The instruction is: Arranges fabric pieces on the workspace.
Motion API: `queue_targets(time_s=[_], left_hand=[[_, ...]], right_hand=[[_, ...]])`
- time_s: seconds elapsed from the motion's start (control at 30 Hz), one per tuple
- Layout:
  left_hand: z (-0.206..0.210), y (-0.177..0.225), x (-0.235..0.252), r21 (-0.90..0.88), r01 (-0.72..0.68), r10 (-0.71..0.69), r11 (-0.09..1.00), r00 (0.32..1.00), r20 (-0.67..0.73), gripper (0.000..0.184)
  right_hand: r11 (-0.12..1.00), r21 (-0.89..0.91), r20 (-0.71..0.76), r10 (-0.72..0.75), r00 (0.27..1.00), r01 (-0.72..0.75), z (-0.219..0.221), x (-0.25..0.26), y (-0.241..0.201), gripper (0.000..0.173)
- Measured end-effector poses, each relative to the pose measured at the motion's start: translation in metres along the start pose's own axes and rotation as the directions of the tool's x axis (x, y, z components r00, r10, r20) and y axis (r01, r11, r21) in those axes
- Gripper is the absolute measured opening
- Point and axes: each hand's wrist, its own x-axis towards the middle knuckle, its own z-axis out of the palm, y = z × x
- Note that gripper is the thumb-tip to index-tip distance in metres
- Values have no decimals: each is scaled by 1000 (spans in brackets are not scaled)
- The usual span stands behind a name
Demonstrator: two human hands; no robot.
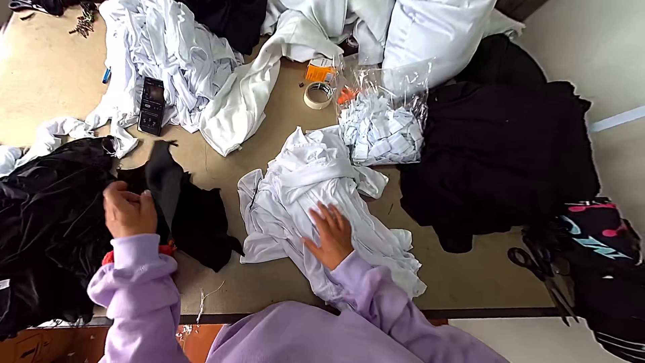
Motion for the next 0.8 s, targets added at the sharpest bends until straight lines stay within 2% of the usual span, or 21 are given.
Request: queue_targets(time_s=[0.07, 0.13, 0.17, 0.23, 0.3, 0.37, 0.4, 0.43, 0.5, 0.57, 0.6, 0.63, 0.67, 0.7, 0.73, 0.77, 0.8], left_hand=[[34, 4, -45, -172, -13, 55, 985, 968, 243, 40], [74, 12, -78, -317, 44, 124, 947, 861, 492, 36], [93, 16, -82, -314, 13, 162, 949, 836, 524, 35], [125, 30, -69, -237, -122, 226, 964, 845, 484, 36], [150, 52, -40, -111, -179, 211, 978, 843, 495, 47], [173, 75, -13, 25, -180, 129, 983, 788, 602, 57], [182, 83, -3, 80, -186, 89, 979, 749, 656, 51], [187, 85, 5, 95, -181, 69, 979, 728, 682, 43], [180, 75, 13, -9, -122, 101, 993, 781, 616, 29], [148, 58, 5, -139, -34, 98, 990, 866, 491, 24], [125, 46, -6, -188, -11, 97, 982, 886, 454, 22], [97, 32, -19, -200, 1, 96, 980, 873, 477, 18], [66, 15, -35, -126, 6, 67, 992, 816, 574, 15], [37, -1, -49, 64, -8, -40, 998, 702, 711, 14], [15, -18, -62, 294, -65, -208, 954, 565, 799, 18], [2, -31, -74, 475, -117, -381, 872, 445, 810, 25], [-6, -38, -84, 558, -147, -475, 816, 379, 794, 35]], right_hand=[[989, 39, -124, 149, 981, -145, -18, 21, 33, 64], [971, 59, -129, 237, 963, -232, -36, 38, 62, 59], [968, 60, -110, 250, 962, -244, -43, 47, 71, 54], [979, 17, -67, 204, 977, -203, -54, 65, 82, 40], [991, -14, -21, 131, 991, -131, -57, 84, 82, 34], [998, -34, 13, 58, 998, -58, -51, 103, 77, 39], [998, -41, 36, 39, 999, -38, -47, 110, 73, 46], [998, -50, 58, 27, 998, -25, -44, 115, 69, 54], [998, -62, 86, 37, 996, -31, -40, 121, 64, 65], [998, -55, 65, 47, 997, -44, -37, 121, 66, 66], [998, -48, 35, 42, 999, -40, -36, 121, 69, 66], [999, -40, -9, 25, 1000, -26, -35, 122, 72, 66], [999, -32, -52, 13, 999, -15, -34, 123, 76, 66], [999, -30, -78, 15, 997, -18, -34, 126, 80, 62], [999, -25, -83, 35, 996, -37, -37, 130, 82, 51], [998, -30, -85, 47, 995, -49, -39, 134, 83, 37], [999, -43, -103, 28, 994, -32, -42, 137, 83, 27]])
